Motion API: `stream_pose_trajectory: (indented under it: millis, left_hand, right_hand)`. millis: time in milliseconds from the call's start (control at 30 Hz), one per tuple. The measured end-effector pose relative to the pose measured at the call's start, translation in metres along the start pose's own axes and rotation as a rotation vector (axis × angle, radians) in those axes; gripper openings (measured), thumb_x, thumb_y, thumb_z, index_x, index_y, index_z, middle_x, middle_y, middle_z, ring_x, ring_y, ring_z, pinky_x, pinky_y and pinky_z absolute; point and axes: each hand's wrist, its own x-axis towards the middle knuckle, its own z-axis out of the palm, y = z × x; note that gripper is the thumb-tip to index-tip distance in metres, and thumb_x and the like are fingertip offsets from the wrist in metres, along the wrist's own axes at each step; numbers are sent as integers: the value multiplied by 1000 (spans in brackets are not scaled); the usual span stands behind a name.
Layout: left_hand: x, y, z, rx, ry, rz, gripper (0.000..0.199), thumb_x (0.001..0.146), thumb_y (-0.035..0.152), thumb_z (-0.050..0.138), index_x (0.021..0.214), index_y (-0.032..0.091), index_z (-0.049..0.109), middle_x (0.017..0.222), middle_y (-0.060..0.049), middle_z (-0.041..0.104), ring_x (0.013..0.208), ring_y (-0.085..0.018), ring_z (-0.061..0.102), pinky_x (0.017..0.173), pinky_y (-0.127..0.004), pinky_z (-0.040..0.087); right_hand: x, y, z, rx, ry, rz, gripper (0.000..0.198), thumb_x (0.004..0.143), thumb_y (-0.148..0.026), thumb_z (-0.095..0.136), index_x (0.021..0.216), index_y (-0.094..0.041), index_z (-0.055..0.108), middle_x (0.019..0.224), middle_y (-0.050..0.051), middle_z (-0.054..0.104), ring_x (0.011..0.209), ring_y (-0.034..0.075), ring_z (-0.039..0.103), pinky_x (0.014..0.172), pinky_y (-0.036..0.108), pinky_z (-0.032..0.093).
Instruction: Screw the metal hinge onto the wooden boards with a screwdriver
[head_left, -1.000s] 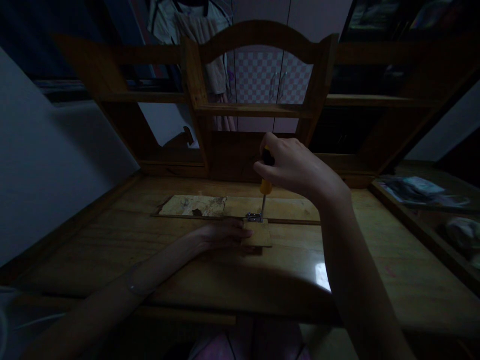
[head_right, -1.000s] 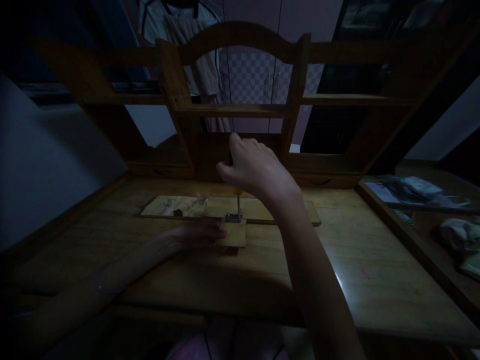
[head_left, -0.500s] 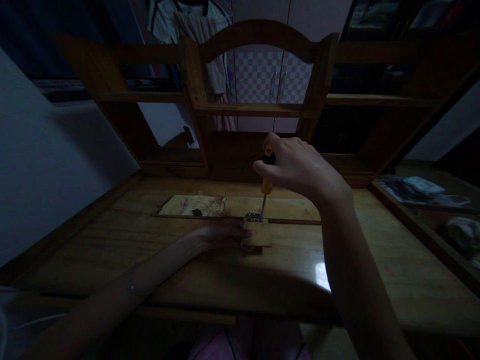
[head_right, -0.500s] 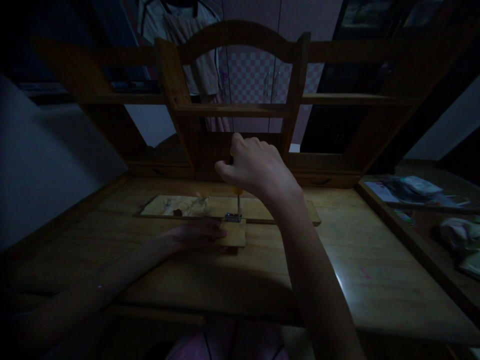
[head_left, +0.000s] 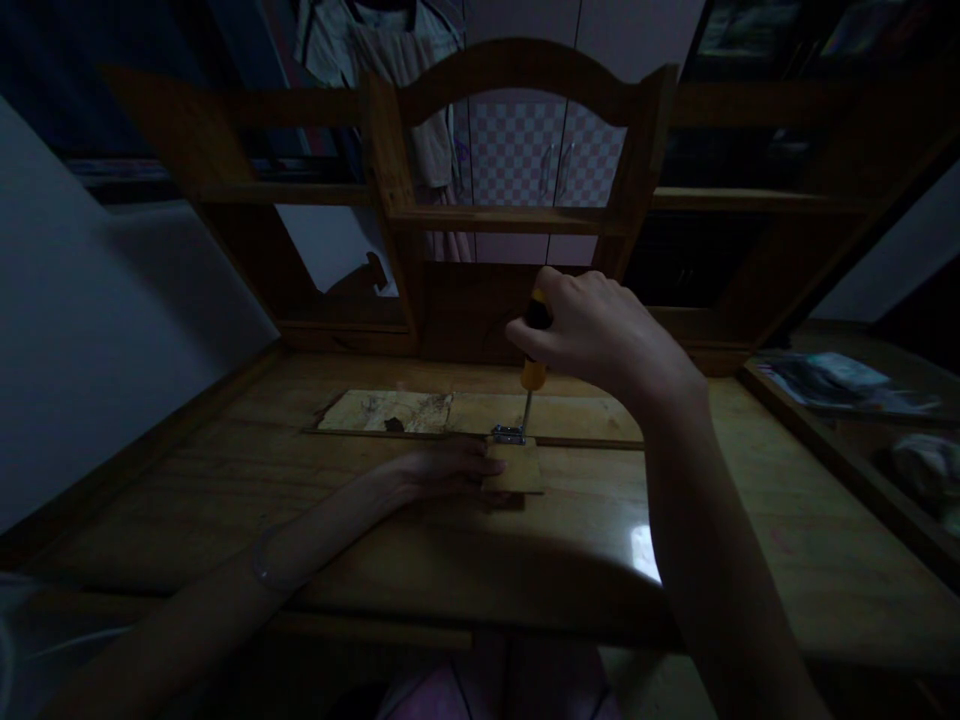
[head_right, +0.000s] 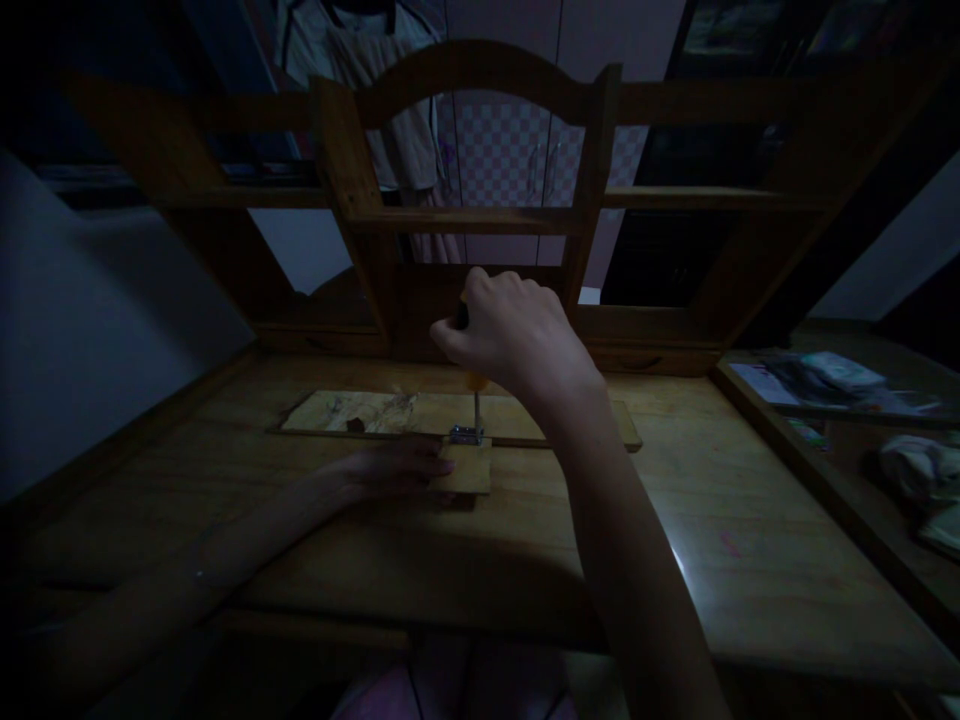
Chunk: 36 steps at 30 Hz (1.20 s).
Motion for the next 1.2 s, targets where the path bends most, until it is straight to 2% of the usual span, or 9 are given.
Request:
stream_pose_trajectory:
  millis: [333, 600, 1067, 1200]
  left_hand:
    - [1, -2, -3, -16, 41, -1, 32, 73, 24, 84, 99, 9, 71, 111, -14, 72, 106, -25, 69, 98, -41, 56]
    - [3, -3, -3, 6, -10, 8, 38, 75, 26, 83, 107, 9, 70, 113, -15, 71, 106, -25, 69, 96, -39, 57]
    - [1, -2, -3, 15, 1, 4, 40, 77, 26, 81, 111, 10, 70, 117, -15, 70, 108, -25, 68, 96, -37, 56]
    - [2, -3, -3, 19, -12, 10, 40, 77, 27, 81, 111, 9, 70, 116, -15, 71, 106, -24, 68, 95, -37, 56]
  right_hand:
    - [3, 2, 6, 101, -14, -47, 33, 90, -39, 50, 107, -14, 60, 94, 12, 66, 86, 25, 61, 77, 35, 43]
    - [1, -1, 3, 16, 6, -8, 39, 90, -46, 48, 105, -13, 61, 90, 13, 67, 82, 26, 62, 74, 36, 42]
    - [1, 0, 2, -25, -37, -14, 39, 91, -43, 45, 111, -12, 59, 94, 15, 68, 79, 26, 62, 68, 34, 37]
    - [-1, 0, -2, -43, -24, -29, 37, 92, -43, 45, 107, -13, 60, 93, 14, 69, 78, 25, 61, 67, 33, 35]
